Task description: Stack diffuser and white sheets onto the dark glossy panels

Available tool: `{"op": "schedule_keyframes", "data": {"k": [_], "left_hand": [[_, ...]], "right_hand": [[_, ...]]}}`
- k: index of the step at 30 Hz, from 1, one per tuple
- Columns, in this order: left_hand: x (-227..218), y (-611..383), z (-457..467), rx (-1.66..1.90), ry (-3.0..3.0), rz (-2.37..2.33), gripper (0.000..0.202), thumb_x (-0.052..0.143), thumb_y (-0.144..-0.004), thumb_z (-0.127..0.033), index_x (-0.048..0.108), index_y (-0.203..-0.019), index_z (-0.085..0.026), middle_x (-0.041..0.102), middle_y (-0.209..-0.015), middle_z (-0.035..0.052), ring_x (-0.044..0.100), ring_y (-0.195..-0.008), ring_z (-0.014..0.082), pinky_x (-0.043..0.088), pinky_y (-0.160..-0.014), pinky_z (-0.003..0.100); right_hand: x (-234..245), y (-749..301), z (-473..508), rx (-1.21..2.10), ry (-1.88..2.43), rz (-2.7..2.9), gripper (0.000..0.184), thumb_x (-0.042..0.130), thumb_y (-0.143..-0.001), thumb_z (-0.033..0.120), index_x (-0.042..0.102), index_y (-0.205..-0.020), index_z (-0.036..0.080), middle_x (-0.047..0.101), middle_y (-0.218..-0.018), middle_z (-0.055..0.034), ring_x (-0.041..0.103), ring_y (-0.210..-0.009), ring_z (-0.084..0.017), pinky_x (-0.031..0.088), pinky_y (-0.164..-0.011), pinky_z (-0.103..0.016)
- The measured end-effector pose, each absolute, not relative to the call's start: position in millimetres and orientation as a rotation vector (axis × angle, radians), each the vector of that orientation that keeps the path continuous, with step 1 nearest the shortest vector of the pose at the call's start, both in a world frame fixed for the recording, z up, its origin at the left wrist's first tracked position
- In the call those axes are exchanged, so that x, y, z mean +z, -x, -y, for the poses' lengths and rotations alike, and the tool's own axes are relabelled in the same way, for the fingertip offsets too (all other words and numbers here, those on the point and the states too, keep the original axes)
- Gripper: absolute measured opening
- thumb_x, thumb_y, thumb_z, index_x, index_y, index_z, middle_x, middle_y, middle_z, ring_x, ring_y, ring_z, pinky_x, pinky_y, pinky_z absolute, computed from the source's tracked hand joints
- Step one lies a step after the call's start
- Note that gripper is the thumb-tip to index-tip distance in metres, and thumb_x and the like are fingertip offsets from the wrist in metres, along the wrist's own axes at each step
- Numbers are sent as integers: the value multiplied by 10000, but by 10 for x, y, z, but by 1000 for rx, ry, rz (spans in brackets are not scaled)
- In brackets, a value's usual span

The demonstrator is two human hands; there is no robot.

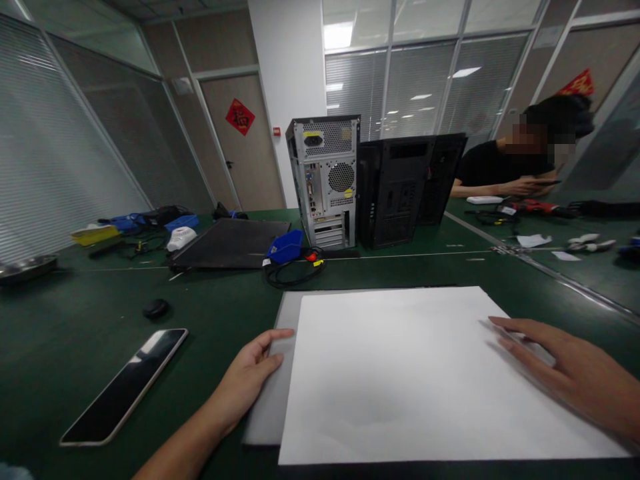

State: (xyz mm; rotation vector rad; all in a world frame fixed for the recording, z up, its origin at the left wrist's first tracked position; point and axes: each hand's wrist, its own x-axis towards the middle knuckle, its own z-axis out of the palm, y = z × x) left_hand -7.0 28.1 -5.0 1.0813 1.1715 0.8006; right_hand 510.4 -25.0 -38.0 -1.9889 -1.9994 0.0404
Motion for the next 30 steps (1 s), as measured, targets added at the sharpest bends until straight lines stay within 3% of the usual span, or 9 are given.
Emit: {"op": "schedule_keyframes", "data": {"k": [12,21,24,28,30], "left_hand": [[-14,46,-259,815,-1098,-1199,450,612,-771,-296,560,-1209,-207,713,-942,35,627,-733,176,464,-662,272],[-49,70,-275,834,-1100,-1209,438,570,-790,-249,552,-1225,-198,708,-954,36,619,-712,159,458,-648,265],[-60,60,-278,933,-1039,-1178,566,568,-781,-220,459,-1336,-221,667,-1154,67,648,-845,191,480,-740,304],[-78,41,-289,1026,-918,-1181,826,619,-756,-238,216,-1477,-271,527,-1388,107,639,-1019,254,478,-851,383],[-102,46,-300,1021,-905,-1201,827,625,-757,-245,225,-1481,-236,479,-1432,130,616,-1081,270,465,-889,389]], "right_hand": [[-413,-5230,225,33,1871,2178,393,458,-865,528,598,-1201,378,559,-1286,44,524,-1185,-214,437,-1037,-418],[-465,-5019,233,-41,1934,2221,494,451,-860,559,482,-1326,396,434,-1413,31,444,-1270,-236,364,-1081,-464],[-508,-4975,235,-93,1952,2244,527,457,-852,573,420,-1358,433,398,-1437,56,429,-1284,-226,357,-1086,-460],[-563,-4946,243,-142,1947,2274,588,462,-843,578,346,-1402,438,345,-1471,58,424,-1287,-247,378,-1069,-463],[-586,-4932,254,-169,1930,2299,628,462,-839,581,300,-1426,430,318,-1486,52,409,-1297,-260,372,-1072,-470]]}}
